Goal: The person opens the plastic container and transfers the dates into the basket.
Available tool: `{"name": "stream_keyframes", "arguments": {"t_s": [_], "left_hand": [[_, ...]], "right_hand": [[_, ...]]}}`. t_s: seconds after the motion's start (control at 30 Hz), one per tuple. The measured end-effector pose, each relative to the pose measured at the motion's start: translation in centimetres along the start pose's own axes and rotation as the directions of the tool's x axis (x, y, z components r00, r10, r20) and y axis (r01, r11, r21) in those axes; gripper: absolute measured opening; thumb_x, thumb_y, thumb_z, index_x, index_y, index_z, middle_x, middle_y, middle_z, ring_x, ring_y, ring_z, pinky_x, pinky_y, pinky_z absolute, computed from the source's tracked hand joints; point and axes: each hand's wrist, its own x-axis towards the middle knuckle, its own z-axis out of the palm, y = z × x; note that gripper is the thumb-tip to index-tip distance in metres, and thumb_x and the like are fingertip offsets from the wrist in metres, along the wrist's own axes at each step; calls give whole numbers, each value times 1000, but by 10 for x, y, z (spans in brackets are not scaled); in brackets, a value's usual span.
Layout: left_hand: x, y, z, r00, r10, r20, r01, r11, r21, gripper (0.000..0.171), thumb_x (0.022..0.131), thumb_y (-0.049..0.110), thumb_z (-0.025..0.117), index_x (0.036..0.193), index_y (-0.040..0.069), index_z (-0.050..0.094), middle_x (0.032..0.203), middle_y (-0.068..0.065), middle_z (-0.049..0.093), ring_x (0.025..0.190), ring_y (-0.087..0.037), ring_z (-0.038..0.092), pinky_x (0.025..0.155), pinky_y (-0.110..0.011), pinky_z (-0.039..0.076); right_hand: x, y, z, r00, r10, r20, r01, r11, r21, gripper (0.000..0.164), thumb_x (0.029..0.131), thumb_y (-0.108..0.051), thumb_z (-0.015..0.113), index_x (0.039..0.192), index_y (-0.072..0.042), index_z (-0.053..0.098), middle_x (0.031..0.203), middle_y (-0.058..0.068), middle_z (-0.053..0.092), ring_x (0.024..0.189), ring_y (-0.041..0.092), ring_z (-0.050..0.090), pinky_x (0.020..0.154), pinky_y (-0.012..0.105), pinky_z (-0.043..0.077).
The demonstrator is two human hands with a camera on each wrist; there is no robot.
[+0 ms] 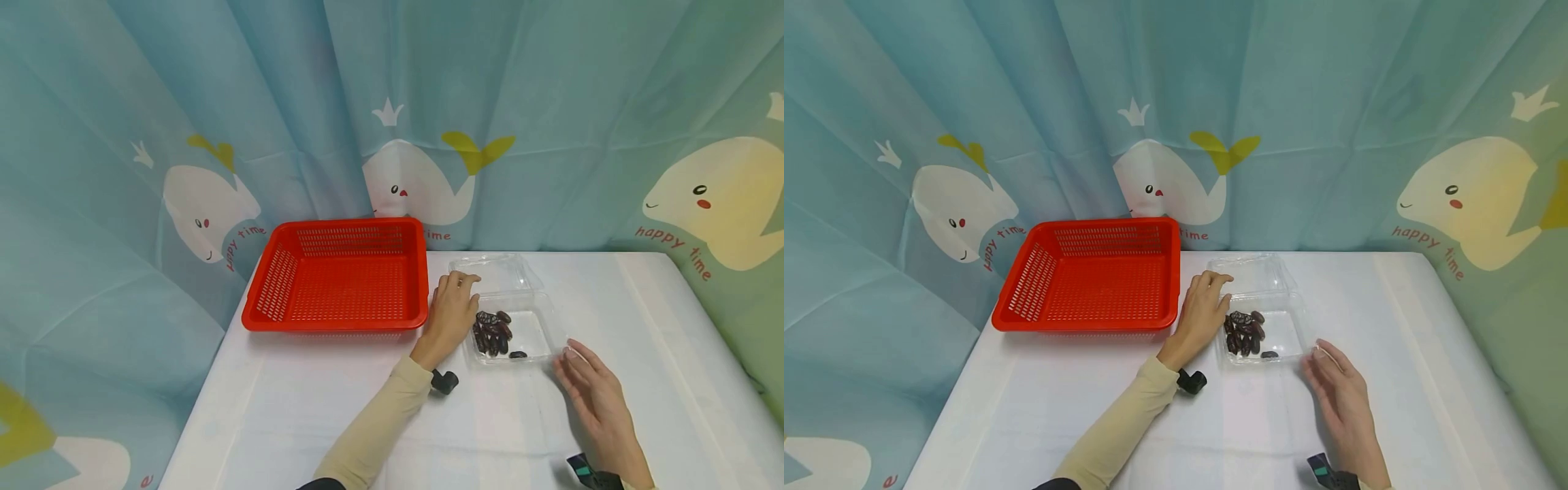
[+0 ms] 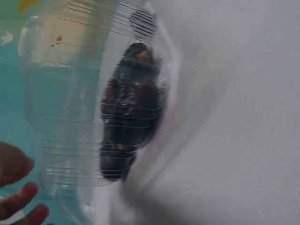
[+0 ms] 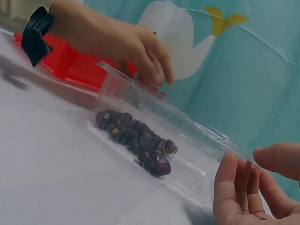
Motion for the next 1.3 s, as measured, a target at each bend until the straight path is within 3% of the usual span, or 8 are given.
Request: {"name": "stream_keyframes", "arguments": {"t_s": [0.1,0.23,0.53,0.67,0.83,1.03,1.13,1.3], "left_hand": [[-1,2,-9,994,98,55,-100,994,40,36,102,24,67,137,22,64,130,1,62,120,-20,57,96,-32,49],[0,4,-18,965,217,148,-222,975,22,38,103,25,65,141,22,61,134,2,60,121,-18,57,96,-30,49],[6,2,-28,869,399,293,-394,916,-80,34,102,19,67,135,22,66,126,3,64,117,-15,57,103,-23,47],[11,4,-31,805,451,386,-415,892,-178,27,100,12,68,125,19,72,124,2,69,116,-15,59,104,-21,46],[19,8,-32,706,496,506,-462,864,-202,31,96,11,73,126,18,72,127,3,68,120,-14,59,108,-19,44],[24,9,-24,623,501,600,-465,855,-230,36,92,7,77,126,16,72,125,1,69,118,-13,62,107,-16,44],[25,9,-19,597,491,634,-447,860,-244,37,90,3,77,125,16,72,124,1,69,117,-11,62,106,-14,44],[25,13,-12,589,465,661,-444,869,-216,40,86,0,79,121,18,73,120,2,67,112,-10,61,101,-12,44]], "right_hand": [[1,2,0,999,-22,-41,19,998,-55,27,103,-5,62,123,-22,69,116,-5,65,102,7,72,95,21,58],[1,4,2,996,-46,-76,39,995,-87,28,103,-6,63,124,-24,67,118,-6,63,102,6,72,94,20,58],[1,8,3,993,-86,-80,79,993,-83,29,102,-5,64,127,-20,66,115,-5,66,101,7,73,93,20,59],[1,9,2,992,-94,-85,84,990,-112,28,103,-7,64,127,-21,64,115,-5,66,101,6,72,93,20,58],[2,10,2,991,-97,-91,84,987,-134,31,103,-9,64,130,-22,62,117,-6,63,103,5,71,95,19,57],[0,10,3,991,-111,-69,103,988,-111,33,103,-7,63,134,-19,61,117,-5,64,103,5,72,95,19,58],[-1,10,4,991,-115,-64,108,989,-103,33,103,-6,63,133,-18,62,116,-5,65,102,6,72,94,19,58],[-1,10,4,992,-107,-61,101,991,-92,33,103,-6,63,133,-19,62,115,-4,65,101,6,72,94,19,58]]}}
